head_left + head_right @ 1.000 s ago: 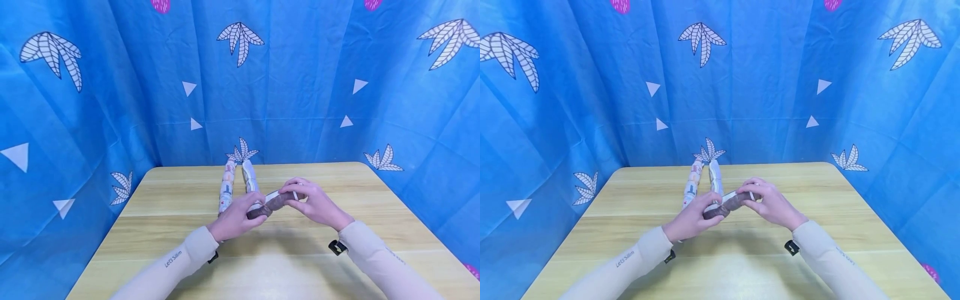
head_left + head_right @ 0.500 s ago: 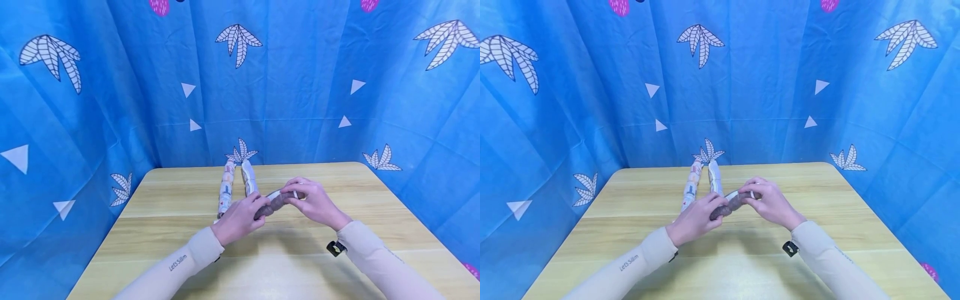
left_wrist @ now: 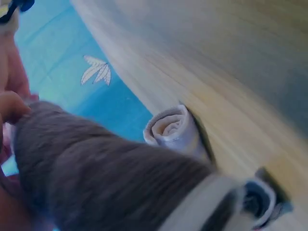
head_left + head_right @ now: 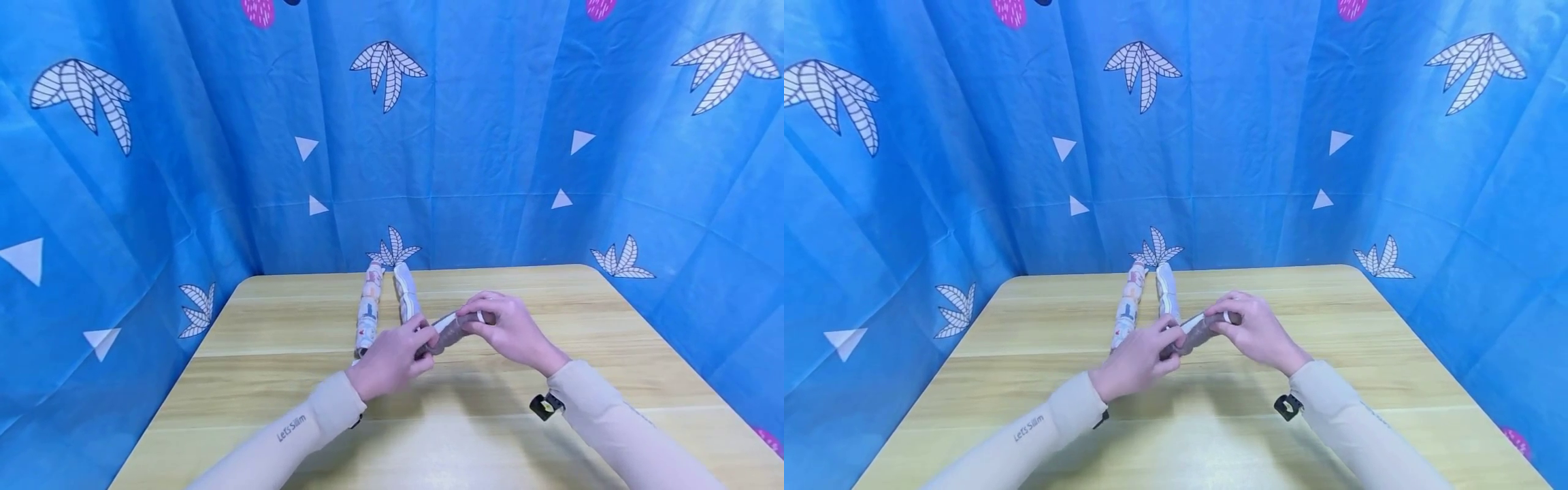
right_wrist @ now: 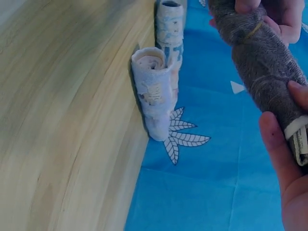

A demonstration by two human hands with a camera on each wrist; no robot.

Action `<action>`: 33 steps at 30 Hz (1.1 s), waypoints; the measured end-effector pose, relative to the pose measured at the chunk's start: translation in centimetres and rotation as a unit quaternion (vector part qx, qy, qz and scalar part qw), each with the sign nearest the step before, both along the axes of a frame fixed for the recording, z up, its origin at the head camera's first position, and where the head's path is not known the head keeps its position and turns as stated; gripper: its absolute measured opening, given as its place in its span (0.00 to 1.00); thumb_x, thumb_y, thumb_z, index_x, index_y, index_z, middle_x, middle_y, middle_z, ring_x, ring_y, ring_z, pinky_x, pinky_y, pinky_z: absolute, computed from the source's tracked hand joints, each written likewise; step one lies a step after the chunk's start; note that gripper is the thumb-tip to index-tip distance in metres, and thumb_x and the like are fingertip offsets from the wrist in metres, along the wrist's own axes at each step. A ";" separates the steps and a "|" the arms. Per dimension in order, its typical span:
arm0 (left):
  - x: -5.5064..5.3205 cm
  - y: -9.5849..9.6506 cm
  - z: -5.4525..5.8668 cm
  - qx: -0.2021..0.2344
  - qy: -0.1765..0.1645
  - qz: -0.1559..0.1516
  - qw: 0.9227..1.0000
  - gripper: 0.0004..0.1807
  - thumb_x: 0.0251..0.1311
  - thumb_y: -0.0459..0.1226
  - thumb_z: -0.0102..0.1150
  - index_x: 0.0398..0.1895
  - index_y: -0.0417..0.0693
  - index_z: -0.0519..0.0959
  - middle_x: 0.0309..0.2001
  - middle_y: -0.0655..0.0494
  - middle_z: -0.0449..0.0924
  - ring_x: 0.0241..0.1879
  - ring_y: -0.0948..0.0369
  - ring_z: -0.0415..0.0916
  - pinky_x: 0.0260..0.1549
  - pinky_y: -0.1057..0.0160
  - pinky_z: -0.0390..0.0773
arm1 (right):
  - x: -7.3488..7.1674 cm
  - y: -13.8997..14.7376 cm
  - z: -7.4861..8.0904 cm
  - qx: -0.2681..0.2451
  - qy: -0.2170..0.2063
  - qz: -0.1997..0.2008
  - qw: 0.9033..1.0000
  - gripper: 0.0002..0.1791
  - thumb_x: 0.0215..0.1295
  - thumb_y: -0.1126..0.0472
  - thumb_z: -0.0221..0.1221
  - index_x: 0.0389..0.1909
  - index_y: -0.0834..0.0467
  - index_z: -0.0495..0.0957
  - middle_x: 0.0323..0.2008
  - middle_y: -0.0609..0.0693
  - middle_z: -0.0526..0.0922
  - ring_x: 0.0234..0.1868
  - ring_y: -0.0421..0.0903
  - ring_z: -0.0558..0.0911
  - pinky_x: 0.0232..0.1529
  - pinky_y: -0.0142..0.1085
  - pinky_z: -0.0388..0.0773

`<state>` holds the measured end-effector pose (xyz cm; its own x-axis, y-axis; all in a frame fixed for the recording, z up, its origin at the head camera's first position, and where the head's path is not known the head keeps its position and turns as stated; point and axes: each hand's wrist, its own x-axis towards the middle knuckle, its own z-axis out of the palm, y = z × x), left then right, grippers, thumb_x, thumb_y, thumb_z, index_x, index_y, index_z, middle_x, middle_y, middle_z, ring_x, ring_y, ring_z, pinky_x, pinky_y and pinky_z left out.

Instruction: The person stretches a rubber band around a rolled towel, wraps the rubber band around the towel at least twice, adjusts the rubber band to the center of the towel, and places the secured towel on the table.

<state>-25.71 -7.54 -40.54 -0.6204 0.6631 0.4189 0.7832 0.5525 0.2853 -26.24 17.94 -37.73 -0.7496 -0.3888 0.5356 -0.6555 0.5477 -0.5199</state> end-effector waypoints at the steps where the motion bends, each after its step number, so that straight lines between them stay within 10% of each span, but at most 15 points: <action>1: -0.2 -0.2 0.1 0.021 -0.039 -0.008 0.999 0.06 0.61 0.36 0.59 0.38 0.57 0.74 0.40 0.62 0.71 0.28 0.68 0.69 0.23 0.74 0.69 | -0.1 0.1 0.1 -0.009 -0.025 0.003 1.000 0.12 0.59 0.64 0.70 0.43 0.50 0.88 0.42 0.45 0.87 0.39 0.40 0.83 0.34 0.33 0.81; 8: -1.7 -1.6 -0.3 0.157 -0.277 -0.051 0.946 0.11 0.62 0.32 0.56 0.43 0.60 0.73 0.39 0.60 0.79 0.38 0.63 0.77 0.35 0.65 0.77 | -0.2 1.0 0.4 -0.029 -0.121 0.032 0.992 0.22 0.60 0.56 0.71 0.56 0.48 0.82 0.57 0.50 0.82 0.51 0.48 0.82 0.48 0.42 0.82; 13: -2.4 -2.0 -0.7 0.187 -0.332 -0.082 0.921 0.10 0.65 0.30 0.53 0.46 0.51 0.73 0.41 0.56 0.81 0.42 0.61 0.77 0.44 0.64 0.76 | 0.3 1.4 0.4 0.042 -0.038 0.063 0.996 0.36 0.54 0.58 0.74 0.65 0.42 0.76 0.75 0.48 0.62 0.69 0.52 0.67 0.56 0.53 0.75; 18: -2.1 -1.9 -0.3 0.206 -0.345 -0.084 0.912 0.07 0.69 0.33 0.53 0.48 0.50 0.72 0.44 0.53 0.82 0.44 0.60 0.77 0.46 0.63 0.76 | 0.3 1.4 0.6 0.086 0.045 0.075 0.993 0.29 0.54 0.67 0.73 0.57 0.43 0.81 0.66 0.48 0.72 0.62 0.49 0.73 0.52 0.45 0.80; 21: -1.5 -1.6 -0.1 0.186 -0.309 -0.066 0.930 0.07 0.70 0.42 0.58 0.47 0.55 0.73 0.43 0.56 0.83 0.42 0.61 0.78 0.42 0.63 0.77 | 0.2 1.3 0.5 0.078 0.063 0.077 0.992 0.26 0.53 0.72 0.72 0.52 0.47 0.84 0.55 0.46 0.78 0.54 0.45 0.78 0.51 0.40 0.80; 26: -0.8 -0.9 -0.3 0.083 -0.120 -0.020 0.989 0.12 0.67 0.52 0.61 0.46 0.61 0.73 0.39 0.64 0.81 0.34 0.66 0.75 0.30 0.68 0.75 | -0.1 1.1 0.3 0.062 0.071 0.071 0.993 0.22 0.52 0.73 0.72 0.46 0.48 0.86 0.46 0.43 0.81 0.48 0.42 0.80 0.46 0.35 0.82; 33: -0.6 -0.5 -0.4 0.038 0.041 -0.021 0.998 0.15 0.66 0.41 0.64 0.53 0.57 0.75 0.48 0.59 0.83 0.42 0.64 0.82 0.40 0.65 0.83 | -0.2 0.9 0.2 0.039 0.075 0.056 0.995 0.20 0.52 0.73 0.72 0.44 0.51 0.86 0.44 0.44 0.82 0.46 0.42 0.81 0.43 0.33 0.82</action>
